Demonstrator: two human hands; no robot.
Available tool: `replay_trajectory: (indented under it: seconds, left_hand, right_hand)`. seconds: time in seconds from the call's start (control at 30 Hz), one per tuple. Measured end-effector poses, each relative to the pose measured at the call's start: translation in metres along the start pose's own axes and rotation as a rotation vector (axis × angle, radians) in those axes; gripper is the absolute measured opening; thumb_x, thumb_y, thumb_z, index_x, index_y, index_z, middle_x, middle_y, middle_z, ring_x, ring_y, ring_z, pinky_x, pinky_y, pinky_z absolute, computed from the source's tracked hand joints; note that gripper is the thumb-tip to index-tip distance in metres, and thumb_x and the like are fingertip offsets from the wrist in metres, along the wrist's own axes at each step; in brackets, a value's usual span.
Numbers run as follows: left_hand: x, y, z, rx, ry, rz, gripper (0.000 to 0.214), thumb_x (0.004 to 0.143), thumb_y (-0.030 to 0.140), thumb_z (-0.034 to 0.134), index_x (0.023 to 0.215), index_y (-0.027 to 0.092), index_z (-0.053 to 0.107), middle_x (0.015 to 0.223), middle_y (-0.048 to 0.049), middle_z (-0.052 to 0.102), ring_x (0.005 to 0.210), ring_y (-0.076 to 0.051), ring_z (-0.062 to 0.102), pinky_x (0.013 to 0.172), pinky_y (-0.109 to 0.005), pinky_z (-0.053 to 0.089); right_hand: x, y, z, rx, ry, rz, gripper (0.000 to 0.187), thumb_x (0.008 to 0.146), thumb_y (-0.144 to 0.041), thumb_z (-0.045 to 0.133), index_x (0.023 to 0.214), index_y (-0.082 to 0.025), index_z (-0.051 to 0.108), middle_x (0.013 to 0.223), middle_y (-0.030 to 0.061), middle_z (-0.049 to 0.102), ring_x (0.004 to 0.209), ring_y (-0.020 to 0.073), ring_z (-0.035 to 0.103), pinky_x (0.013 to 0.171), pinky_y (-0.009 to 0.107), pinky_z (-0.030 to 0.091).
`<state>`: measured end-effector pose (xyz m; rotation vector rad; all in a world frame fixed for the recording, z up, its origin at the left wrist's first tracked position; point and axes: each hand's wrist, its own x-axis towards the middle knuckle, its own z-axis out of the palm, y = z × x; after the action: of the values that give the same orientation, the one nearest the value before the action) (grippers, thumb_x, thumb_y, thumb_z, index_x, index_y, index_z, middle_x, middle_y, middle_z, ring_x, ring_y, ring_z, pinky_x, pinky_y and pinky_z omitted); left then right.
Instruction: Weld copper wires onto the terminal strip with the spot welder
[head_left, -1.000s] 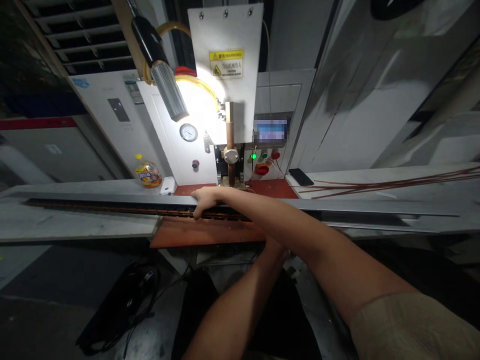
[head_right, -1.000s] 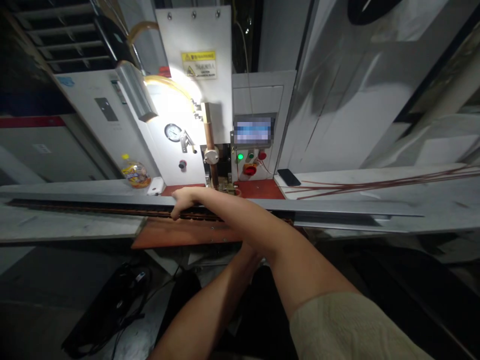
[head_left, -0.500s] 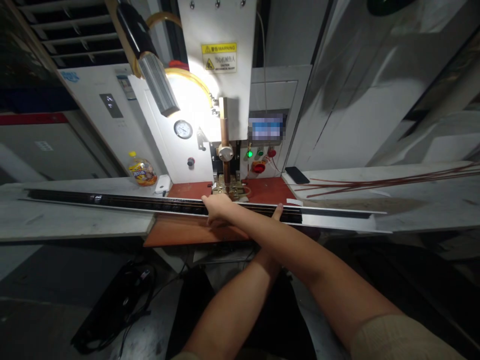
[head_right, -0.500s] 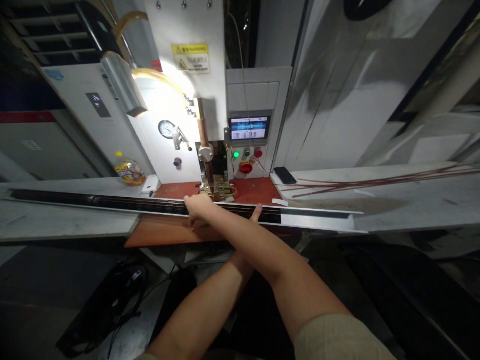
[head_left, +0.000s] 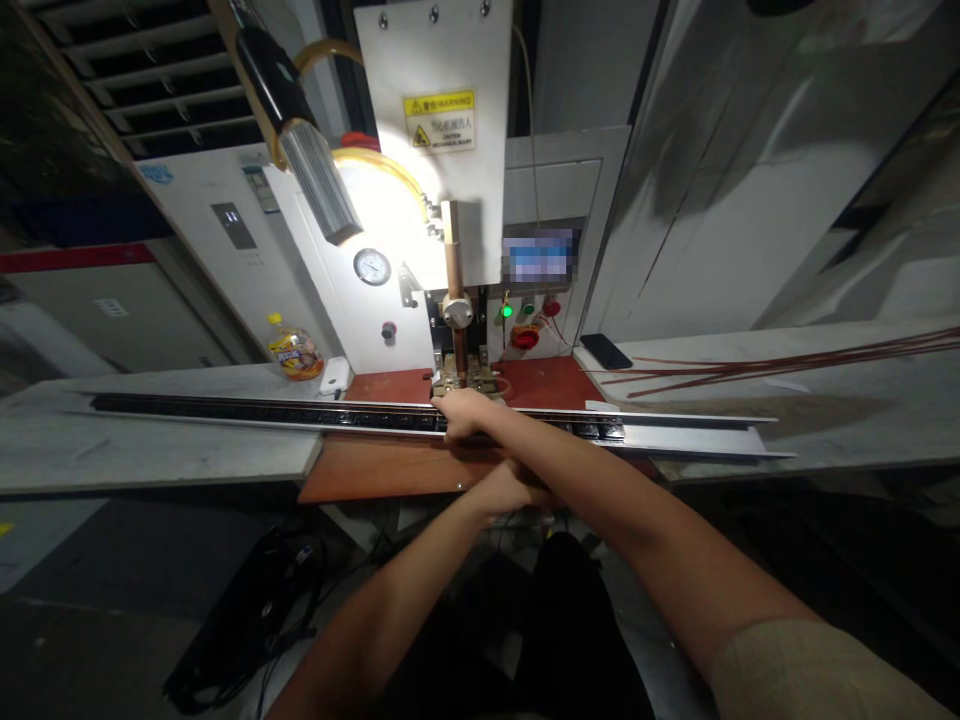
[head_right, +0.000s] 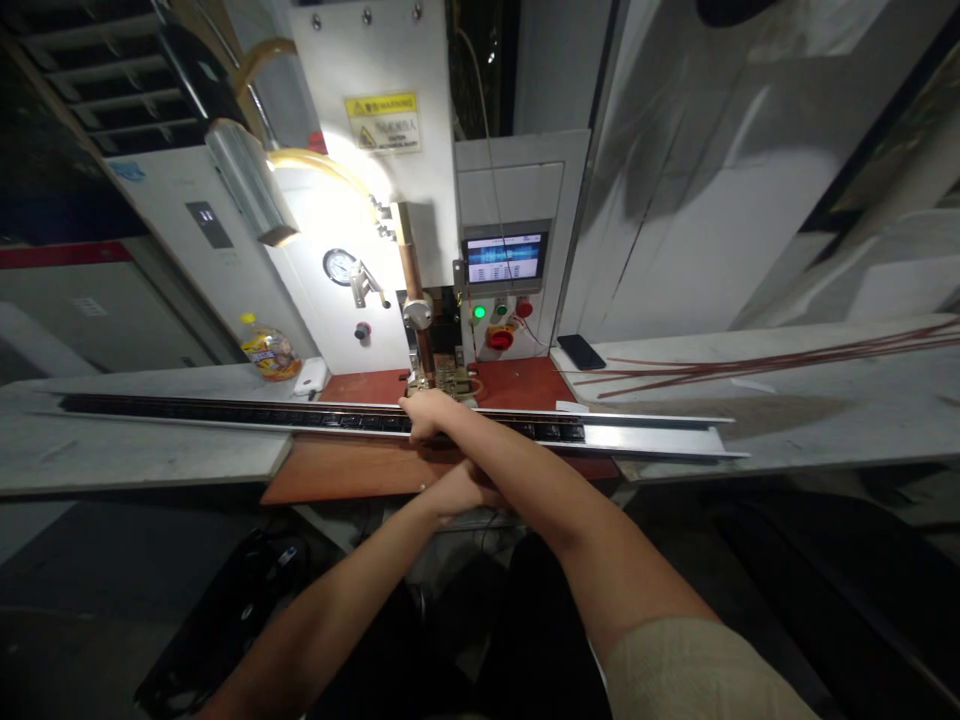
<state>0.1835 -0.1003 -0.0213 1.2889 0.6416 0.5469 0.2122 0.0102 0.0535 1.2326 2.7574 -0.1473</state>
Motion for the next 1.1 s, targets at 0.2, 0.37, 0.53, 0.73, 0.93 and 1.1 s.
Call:
replay_trajectory:
  seconds: [0.2, 0.37, 0.53, 0.73, 0.93, 1.1]
  left_hand:
    - [-0.048, 0.055, -0.095, 0.753, 0.345, 0.154, 0.047, 0.073, 0.055, 0.08, 0.096, 0.016, 0.068, 0.092, -0.0081, 0.073, 0.085, -0.023, 0.066, 0.078, -0.036, 0.053]
    - [-0.071, 0.089, -0.167, 1.549, 0.524, 0.21, 0.094, 0.059, 0.065, 0.086, 0.134, 0.016, 0.056, 0.141, -0.0181, 0.058, 0.131, -0.037, 0.048, 0.111, -0.045, 0.034]
    - [-0.075, 0.077, -0.188, 1.715, 0.316, -0.05, 0.095, 0.062, 0.077, 0.077, 0.133, 0.018, 0.056, 0.133, -0.0162, 0.065, 0.121, -0.035, 0.057, 0.102, -0.038, 0.038]
    - [-0.068, 0.064, -0.187, 1.811, 0.367, -0.032, 0.067, 0.08, 0.079, 0.058, 0.111, 0.019, 0.06, 0.113, -0.0129, 0.071, 0.106, -0.03, 0.066, 0.087, -0.035, 0.045]
    - [-0.057, 0.063, -0.184, 1.844, 0.368, -0.03, 0.069, 0.078, 0.085, 0.052, 0.106, 0.021, 0.059, 0.11, -0.0128, 0.073, 0.103, -0.033, 0.068, 0.08, -0.038, 0.048]
    - [-0.044, 0.062, -0.174, 1.821, 0.371, -0.058, 0.071, 0.078, 0.084, 0.052, 0.107, 0.02, 0.059, 0.109, -0.0148, 0.073, 0.105, -0.035, 0.069, 0.08, -0.04, 0.049]
  right_hand:
    - [-0.013, 0.024, 0.005, 0.041, -0.041, -0.02, 0.068, 0.069, -0.042, 0.078, 0.131, -0.018, 0.062, 0.125, 0.0167, 0.071, 0.111, 0.0337, 0.069, 0.085, 0.032, 0.051]
    - [-0.025, 0.029, 0.004, 0.062, -0.065, -0.002, 0.078, 0.065, -0.045, 0.081, 0.136, -0.02, 0.061, 0.131, 0.0155, 0.069, 0.115, 0.0335, 0.067, 0.089, 0.032, 0.05]
    - [-0.03, 0.04, 0.005, 0.048, -0.07, -0.008, 0.083, 0.064, -0.048, 0.081, 0.139, -0.02, 0.06, 0.132, 0.0161, 0.068, 0.116, 0.0342, 0.066, 0.09, 0.034, 0.05]
    - [-0.034, 0.048, 0.01, 0.023, -0.04, -0.008, 0.078, 0.063, -0.05, 0.081, 0.134, -0.022, 0.064, 0.132, 0.0139, 0.067, 0.117, 0.0339, 0.065, 0.091, 0.036, 0.051]
    - [-0.043, 0.049, 0.014, -0.006, -0.015, 0.038, 0.076, 0.066, -0.049, 0.079, 0.134, -0.019, 0.063, 0.135, 0.0126, 0.066, 0.12, 0.0321, 0.064, 0.095, 0.036, 0.052]
    - [-0.053, 0.055, 0.01, -0.011, -0.048, 0.084, 0.075, 0.065, -0.047, 0.081, 0.133, -0.02, 0.063, 0.135, 0.011, 0.067, 0.119, 0.0312, 0.065, 0.095, 0.035, 0.052]
